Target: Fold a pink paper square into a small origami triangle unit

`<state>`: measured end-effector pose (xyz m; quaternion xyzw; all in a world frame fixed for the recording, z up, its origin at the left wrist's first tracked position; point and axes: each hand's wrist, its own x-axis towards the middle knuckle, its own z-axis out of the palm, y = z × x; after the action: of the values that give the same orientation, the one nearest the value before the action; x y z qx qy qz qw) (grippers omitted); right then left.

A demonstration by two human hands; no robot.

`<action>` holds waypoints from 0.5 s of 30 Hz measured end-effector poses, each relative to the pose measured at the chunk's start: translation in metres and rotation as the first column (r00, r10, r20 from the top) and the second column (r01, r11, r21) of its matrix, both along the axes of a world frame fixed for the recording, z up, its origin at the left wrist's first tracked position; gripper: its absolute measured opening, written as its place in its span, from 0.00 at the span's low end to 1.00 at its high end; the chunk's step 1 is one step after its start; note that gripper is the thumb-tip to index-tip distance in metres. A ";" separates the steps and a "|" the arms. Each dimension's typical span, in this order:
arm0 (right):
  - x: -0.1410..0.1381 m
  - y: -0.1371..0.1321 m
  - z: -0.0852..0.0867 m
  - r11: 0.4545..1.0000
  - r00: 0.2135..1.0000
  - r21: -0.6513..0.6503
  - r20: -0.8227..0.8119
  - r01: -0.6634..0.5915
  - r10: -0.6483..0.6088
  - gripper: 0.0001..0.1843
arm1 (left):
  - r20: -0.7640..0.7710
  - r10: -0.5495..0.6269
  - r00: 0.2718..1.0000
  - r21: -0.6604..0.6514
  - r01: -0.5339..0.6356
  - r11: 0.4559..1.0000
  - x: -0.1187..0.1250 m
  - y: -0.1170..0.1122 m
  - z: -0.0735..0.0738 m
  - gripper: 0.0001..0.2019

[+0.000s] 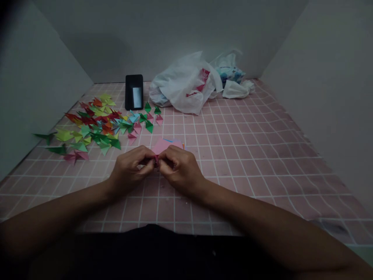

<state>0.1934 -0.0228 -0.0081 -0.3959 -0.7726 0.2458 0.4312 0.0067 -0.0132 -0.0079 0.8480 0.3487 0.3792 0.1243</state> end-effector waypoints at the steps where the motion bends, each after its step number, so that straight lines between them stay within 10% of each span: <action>1: 0.000 0.000 0.000 1.000 1.000 0.009 0.000 0.004 -0.004 0.08 | -0.001 0.003 1.000 0.005 -0.003 1.000 0.000 0.000 0.000 0.06; 15: 0.000 0.000 -0.001 0.997 0.999 0.066 0.018 0.034 -0.035 0.09 | -0.011 0.038 0.999 0.035 -0.038 0.999 0.000 0.000 0.000 0.07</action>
<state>0.1938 -0.0233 -0.0086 -0.3971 -0.7774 0.2088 0.4409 0.0067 -0.0127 -0.0080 0.8455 0.3588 0.3825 0.1004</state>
